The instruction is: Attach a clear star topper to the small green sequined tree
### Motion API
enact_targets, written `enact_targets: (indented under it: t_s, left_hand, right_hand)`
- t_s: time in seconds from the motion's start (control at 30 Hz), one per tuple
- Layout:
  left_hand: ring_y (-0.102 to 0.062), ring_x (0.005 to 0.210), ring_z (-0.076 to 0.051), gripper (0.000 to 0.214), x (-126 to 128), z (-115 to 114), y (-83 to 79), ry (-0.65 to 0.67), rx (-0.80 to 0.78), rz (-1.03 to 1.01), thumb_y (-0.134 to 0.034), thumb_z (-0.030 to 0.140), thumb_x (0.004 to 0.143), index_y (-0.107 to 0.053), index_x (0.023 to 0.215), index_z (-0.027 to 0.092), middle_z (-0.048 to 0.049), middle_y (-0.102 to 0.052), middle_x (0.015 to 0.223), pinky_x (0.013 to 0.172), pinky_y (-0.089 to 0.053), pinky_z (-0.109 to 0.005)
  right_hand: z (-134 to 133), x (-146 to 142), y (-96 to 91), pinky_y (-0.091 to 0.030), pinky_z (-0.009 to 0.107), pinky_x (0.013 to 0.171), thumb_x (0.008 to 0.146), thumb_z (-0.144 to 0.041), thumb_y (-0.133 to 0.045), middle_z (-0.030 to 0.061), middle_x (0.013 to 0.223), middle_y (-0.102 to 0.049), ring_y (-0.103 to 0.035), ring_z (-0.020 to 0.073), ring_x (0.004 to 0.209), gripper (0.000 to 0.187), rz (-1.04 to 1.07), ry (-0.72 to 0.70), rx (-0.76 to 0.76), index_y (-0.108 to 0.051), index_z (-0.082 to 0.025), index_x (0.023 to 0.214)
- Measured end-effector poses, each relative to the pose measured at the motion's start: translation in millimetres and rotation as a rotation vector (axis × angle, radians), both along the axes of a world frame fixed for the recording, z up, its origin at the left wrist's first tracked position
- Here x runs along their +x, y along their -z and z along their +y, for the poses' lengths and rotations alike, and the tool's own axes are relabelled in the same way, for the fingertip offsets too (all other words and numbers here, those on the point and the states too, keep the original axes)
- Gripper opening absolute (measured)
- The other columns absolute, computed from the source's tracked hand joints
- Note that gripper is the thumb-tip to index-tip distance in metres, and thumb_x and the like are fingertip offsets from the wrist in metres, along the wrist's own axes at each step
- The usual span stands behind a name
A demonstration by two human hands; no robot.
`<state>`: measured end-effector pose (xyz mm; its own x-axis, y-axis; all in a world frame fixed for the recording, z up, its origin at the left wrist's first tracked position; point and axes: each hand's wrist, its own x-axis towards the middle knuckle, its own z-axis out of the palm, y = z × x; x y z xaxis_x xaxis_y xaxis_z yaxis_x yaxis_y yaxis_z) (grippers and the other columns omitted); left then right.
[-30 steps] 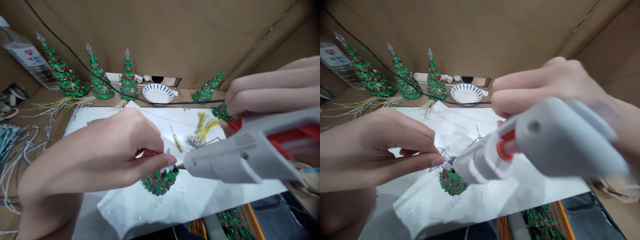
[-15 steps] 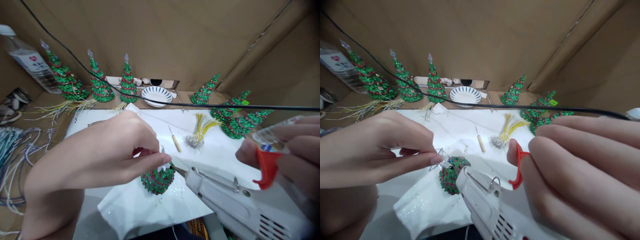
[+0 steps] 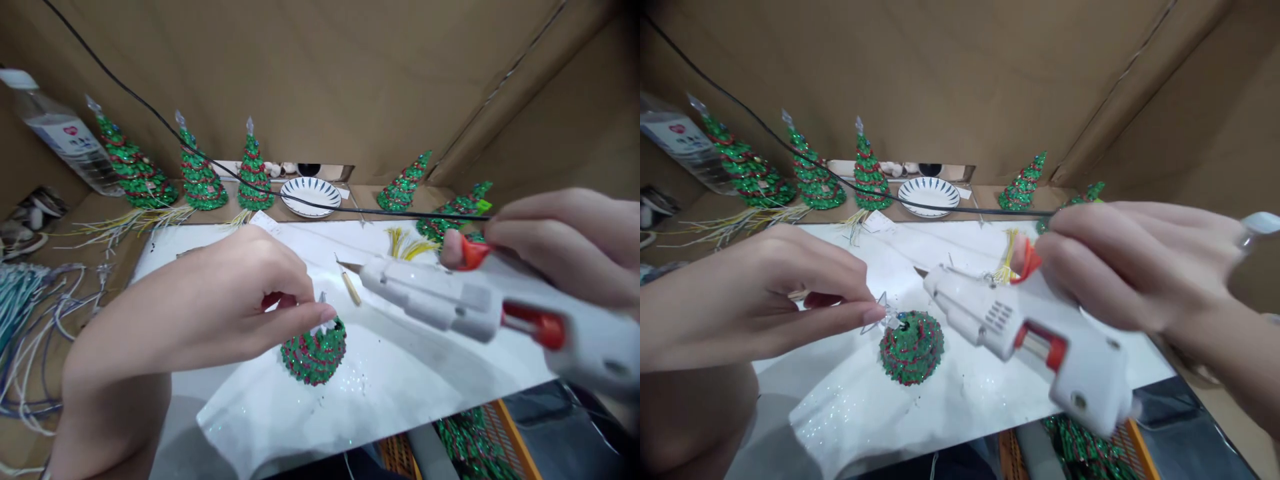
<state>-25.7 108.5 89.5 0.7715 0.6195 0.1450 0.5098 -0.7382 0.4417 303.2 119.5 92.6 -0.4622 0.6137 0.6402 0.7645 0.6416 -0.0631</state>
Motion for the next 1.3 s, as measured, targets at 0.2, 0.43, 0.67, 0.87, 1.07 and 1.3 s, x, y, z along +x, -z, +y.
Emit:
enact_targets:
  t_s: [0.2, 0.43, 0.67, 0.87, 1.07, 1.3]
  left_hand:
    - [-0.045, 0.050, -0.005, 0.031, 0.0, -2.5, -1.7, 0.023, -0.027, -0.040, -0.053, 0.029, 0.090, -0.061, 0.063, 0.017, 0.0037, -0.054, 0.055, 0.050, -0.033, -0.021]
    - [-0.049, 0.052, -0.006, 0.018, -0.1, -5.7, -0.5, 0.024, -0.024, -0.082, -0.058, 0.026, 0.087, -0.066, 0.073, 0.019, 0.0033, -0.058, 0.060, 0.051, -0.036, -0.021]
    - [-0.049, 0.052, -0.007, 0.012, 2.5, -8.6, -0.6, 0.002, 0.005, -0.085, -0.059, 0.024, 0.086, -0.068, 0.078, 0.020, 0.0028, -0.058, 0.061, 0.051, -0.038, -0.023]
    - [-0.048, 0.053, -0.008, 0.008, 3.0, -13.0, -0.2, -0.066, -0.026, -0.062, -0.061, 0.026, 0.084, -0.067, 0.080, 0.022, 0.0036, -0.059, 0.064, 0.051, -0.039, -0.022]
    - [-0.051, 0.055, -0.009, 0.008, 3.8, -13.3, 1.9, -0.099, -0.013, -0.063, -0.060, 0.031, 0.084, -0.066, 0.082, 0.026, 0.0042, -0.062, 0.068, 0.051, -0.039, -0.022]
    - [-0.053, 0.057, -0.008, 0.008, 8.4, -12.9, -0.6, -0.115, -0.013, -0.062, -0.061, 0.031, 0.085, -0.067, 0.089, 0.027, 0.0044, -0.064, 0.071, 0.055, -0.042, -0.020]
  right_hand:
    - [34.9, -40.0, 30.8, -0.031, 0.027, 0.048, 0.071, -0.035, -0.065, 0.0005, 0.063, -0.049, -0.045, 0.0123, 0.054, 0.025, 0.014, 0.001, 0.003, -0.046, -0.021, 0.063]
    - [68.4, -62.2, 103.9, -0.046, 0.031, 0.067, 0.087, -0.043, -0.050, 0.0046, 0.083, -0.064, -0.059, 0.0166, 0.075, 0.028, 0.204, -0.038, -0.472, -0.057, -0.016, 0.088]
    - [90.6, -99.0, 145.6, -0.042, 0.032, 0.075, 0.084, -0.022, -0.046, 0.0103, 0.099, -0.061, -0.054, 0.0198, 0.086, 0.025, -0.086, -0.260, -0.446, -0.048, -0.015, 0.108]
    - [113.7, -114.9, 170.1, -0.033, 0.040, 0.088, 0.080, -0.014, -0.044, 0.0133, 0.102, -0.057, -0.045, 0.0248, 0.096, 0.027, -0.331, -0.423, -0.335, -0.052, -0.013, 0.106]
    - [120.7, -118.0, 183.2, -0.033, 0.039, 0.089, 0.085, -0.014, -0.041, 0.0140, 0.103, -0.056, -0.043, 0.0244, 0.097, 0.027, -0.412, -0.493, -0.309, -0.050, -0.011, 0.110]
    - [117.8, -117.1, 181.2, -0.037, 0.038, 0.092, 0.077, -0.009, -0.045, 0.0126, 0.104, -0.056, -0.046, 0.0226, 0.098, 0.032, -0.342, -0.519, -0.380, -0.051, -0.012, 0.108]
